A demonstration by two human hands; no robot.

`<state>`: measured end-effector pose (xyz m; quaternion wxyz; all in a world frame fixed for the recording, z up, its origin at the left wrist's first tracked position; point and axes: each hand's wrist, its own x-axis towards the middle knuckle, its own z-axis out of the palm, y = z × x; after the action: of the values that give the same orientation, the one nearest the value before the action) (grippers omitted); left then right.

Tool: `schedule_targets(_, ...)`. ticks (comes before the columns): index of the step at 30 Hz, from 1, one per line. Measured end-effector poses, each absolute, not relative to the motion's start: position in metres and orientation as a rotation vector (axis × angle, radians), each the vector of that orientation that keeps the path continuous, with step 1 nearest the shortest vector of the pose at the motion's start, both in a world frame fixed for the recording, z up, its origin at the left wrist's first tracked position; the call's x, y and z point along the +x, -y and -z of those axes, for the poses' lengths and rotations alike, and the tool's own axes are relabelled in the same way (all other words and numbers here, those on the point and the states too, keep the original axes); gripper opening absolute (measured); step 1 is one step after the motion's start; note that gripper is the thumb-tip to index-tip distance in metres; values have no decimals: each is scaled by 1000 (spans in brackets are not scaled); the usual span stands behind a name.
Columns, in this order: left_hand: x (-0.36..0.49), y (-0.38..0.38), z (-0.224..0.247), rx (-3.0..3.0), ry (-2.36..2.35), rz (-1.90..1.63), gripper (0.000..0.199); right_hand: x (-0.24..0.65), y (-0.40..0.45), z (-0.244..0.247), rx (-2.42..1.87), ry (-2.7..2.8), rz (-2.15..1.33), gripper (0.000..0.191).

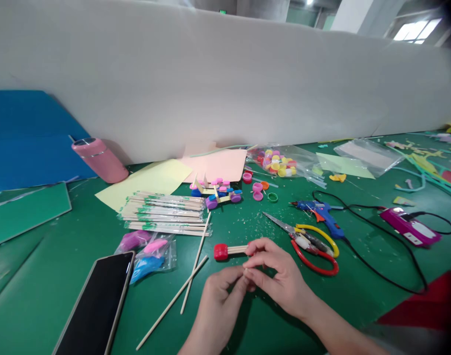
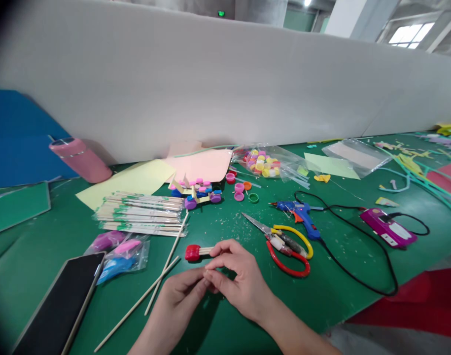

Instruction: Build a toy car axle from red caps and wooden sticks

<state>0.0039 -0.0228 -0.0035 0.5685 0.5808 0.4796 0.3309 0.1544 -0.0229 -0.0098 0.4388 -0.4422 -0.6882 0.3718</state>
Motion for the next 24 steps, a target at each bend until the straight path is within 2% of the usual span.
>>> schedule_targets(15, -6, 19, 9, 1452, -1088, -815, 20, 145, 25, 11, -1120, 1682, -904, 11)
schedule_targets(17, -7, 19, 11, 1397, -1116, -810, 17, 163, 26, 12, -1200, 1778, -822, 19)
schedule_targets(24, -9, 19, 12, 1161, -1128, -840, 16, 268, 39, 35, -1880, 1803, -345, 41)
